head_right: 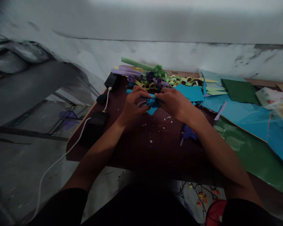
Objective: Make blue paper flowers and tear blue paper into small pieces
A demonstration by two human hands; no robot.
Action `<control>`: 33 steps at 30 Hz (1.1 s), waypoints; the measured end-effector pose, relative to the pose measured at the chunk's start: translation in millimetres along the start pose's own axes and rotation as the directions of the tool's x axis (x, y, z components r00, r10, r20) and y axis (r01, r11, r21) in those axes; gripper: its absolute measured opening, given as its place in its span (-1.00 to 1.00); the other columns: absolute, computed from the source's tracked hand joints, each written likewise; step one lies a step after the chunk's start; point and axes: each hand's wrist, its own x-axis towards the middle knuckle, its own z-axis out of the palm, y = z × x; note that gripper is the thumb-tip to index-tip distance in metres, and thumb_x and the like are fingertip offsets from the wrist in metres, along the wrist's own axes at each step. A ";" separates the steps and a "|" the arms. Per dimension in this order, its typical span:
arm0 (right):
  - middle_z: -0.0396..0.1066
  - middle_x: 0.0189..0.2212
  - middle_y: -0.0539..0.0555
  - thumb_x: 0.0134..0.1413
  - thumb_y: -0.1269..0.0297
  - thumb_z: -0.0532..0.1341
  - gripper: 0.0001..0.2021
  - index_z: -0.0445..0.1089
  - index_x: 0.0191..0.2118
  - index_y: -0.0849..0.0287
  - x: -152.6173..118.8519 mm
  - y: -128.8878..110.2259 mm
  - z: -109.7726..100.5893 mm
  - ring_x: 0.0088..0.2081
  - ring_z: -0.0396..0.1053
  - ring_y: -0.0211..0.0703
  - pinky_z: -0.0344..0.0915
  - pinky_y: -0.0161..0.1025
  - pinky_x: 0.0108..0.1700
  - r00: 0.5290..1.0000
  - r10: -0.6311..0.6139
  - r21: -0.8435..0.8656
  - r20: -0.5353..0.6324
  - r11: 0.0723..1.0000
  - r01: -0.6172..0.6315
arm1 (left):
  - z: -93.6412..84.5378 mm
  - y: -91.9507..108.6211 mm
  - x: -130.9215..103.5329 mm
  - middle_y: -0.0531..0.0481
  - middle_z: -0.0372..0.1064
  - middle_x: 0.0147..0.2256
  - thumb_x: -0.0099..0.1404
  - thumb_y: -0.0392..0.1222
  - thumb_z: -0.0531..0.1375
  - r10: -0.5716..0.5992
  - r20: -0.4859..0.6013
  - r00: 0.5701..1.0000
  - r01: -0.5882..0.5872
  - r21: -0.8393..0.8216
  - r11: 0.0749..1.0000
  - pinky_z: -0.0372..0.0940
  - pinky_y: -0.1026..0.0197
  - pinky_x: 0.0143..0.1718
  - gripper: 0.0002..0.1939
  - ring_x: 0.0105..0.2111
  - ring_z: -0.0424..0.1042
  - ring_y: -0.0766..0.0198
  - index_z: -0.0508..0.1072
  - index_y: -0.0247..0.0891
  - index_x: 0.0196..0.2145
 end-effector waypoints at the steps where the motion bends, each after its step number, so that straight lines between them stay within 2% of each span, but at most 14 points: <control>1: 0.65 -0.05 0.27 0.54 0.24 0.24 -0.68 0.76 0.12 0.12 -0.2 -1.1 0.3 -0.13 0.58 0.07 0.36 -0.03 -0.04 1.000 0.002 -0.009 0.004 1.000 -0.002 | 0.0 -0.1 -0.3 -0.08 0.59 -0.04 0.53 0.09 0.43 -0.002 -0.002 1.000 0.002 -0.009 1.000 0.48 -0.11 0.14 -0.73 0.01 0.55 0.07 0.64 -0.11 -0.01; 7: 0.63 0.01 0.27 0.53 0.37 0.16 -0.64 0.65 0.21 0.18 -5.0 -5.5 -1.0 -0.08 0.60 0.11 0.40 -0.04 -0.04 0.996 -0.086 -0.074 0.025 0.993 0.088 | -0.9 -3.4 -3.3 -0.10 0.67 0.14 0.44 -0.07 0.47 0.017 0.049 0.999 -0.013 -0.083 0.996 0.48 -0.09 0.26 -0.55 0.19 0.63 0.01 0.58 -0.09 0.23; 11: 0.66 0.01 0.17 0.42 0.43 0.25 -0.61 0.49 0.27 0.06 -9.6 -4.8 -7.1 -0.03 0.60 0.15 0.41 -0.04 -0.03 0.995 -0.100 0.039 -0.022 0.994 0.100 | -4.1 -3.9 -4.5 -0.09 0.70 0.13 0.42 -0.12 0.47 0.010 0.097 0.995 -0.003 -0.067 0.998 0.50 -0.04 0.25 -0.48 0.13 0.68 0.04 0.57 -0.10 0.28; 15: 0.62 -0.06 0.12 0.40 0.41 0.29 -0.73 0.47 0.14 0.05 -11.6 -1.6 -14.4 -0.09 0.56 0.09 0.41 -0.04 -0.05 0.987 -0.147 0.080 -0.061 0.985 0.151 | -6.2 -1.9 -2.8 -0.08 0.68 0.07 0.42 -0.10 0.45 0.022 0.119 0.993 -0.009 -0.105 0.994 0.55 0.02 0.09 -0.49 0.04 0.69 0.08 0.57 -0.09 0.28; 18: 0.62 0.08 0.17 0.47 0.37 0.26 -0.83 0.56 0.05 0.06 -11.3 -0.8 -17.2 0.01 0.59 0.09 0.46 0.00 0.04 0.977 -0.192 0.084 -0.094 0.976 0.200 | -6.5 -1.3 -2.0 -0.09 0.65 0.05 0.42 -0.07 0.45 0.047 0.106 0.993 -0.037 -0.099 0.994 0.55 0.00 0.04 -0.55 0.01 0.67 0.07 0.61 -0.09 0.22; 21: 0.59 0.25 0.17 0.53 0.33 0.23 -0.79 0.65 -0.01 0.05 -11.6 -0.5 -16.6 0.14 0.61 0.10 0.50 0.03 0.14 0.967 -0.220 0.109 -0.130 0.966 0.234 | -6.8 -0.9 -2.0 -0.10 0.64 0.03 0.43 -0.04 0.45 0.059 0.071 0.996 -0.053 -0.084 0.995 0.56 -0.01 0.04 -0.61 0.01 0.67 0.06 0.63 -0.10 0.16; 24: 0.57 0.33 0.12 0.56 0.30 0.23 -0.75 0.72 -0.01 0.01 -13.4 1.3 -14.6 0.10 0.64 0.07 0.54 0.04 0.07 0.955 -0.238 0.117 -0.174 0.958 0.260 | -7.6 0.8 -2.2 -0.07 0.67 0.01 0.43 -0.05 0.45 0.067 0.022 0.998 -0.065 -0.083 0.994 0.57 0.00 0.03 -0.63 -0.01 0.68 0.09 0.63 -0.09 0.15; 26: 0.53 0.38 0.10 0.56 0.31 0.23 -0.72 0.74 0.03 -0.04 -15.4 1.6 -15.0 0.16 0.64 0.11 0.56 0.09 0.10 0.948 -0.253 0.112 -0.195 0.954 0.277 | -8.2 2.6 -2.2 -0.06 0.68 0.01 0.44 -0.05 0.45 0.072 -0.003 0.997 -0.072 -0.073 0.995 0.57 -0.01 0.04 -0.62 -0.02 0.68 0.09 0.62 -0.08 0.16; 29: 0.47 0.45 0.11 0.59 0.28 0.22 -0.71 0.75 0.06 -0.05 -18.5 -2.7 -19.1 0.39 0.51 0.28 0.47 0.29 0.38 0.943 -0.273 0.045 -0.192 0.957 0.287 | -8.5 4.9 -2.3 -0.07 0.68 0.02 0.45 -0.04 0.45 0.078 -0.047 0.996 -0.079 -0.030 0.996 0.58 -0.03 0.07 -0.62 -0.01 0.68 0.08 0.61 -0.09 0.17; 33: 0.40 0.51 0.15 0.65 0.18 0.17 -0.66 0.73 0.14 -0.01 -21.3 -14.1 -24.2 0.42 0.44 0.39 0.34 0.48 0.50 0.952 -0.256 -0.058 -0.168 0.966 0.250 | -7.1 4.9 -2.3 -0.09 0.67 0.03 0.48 -0.04 0.42 0.127 -0.116 0.985 -0.124 0.030 0.992 0.59 -0.07 0.09 -0.61 0.02 0.68 0.05 0.60 -0.10 0.20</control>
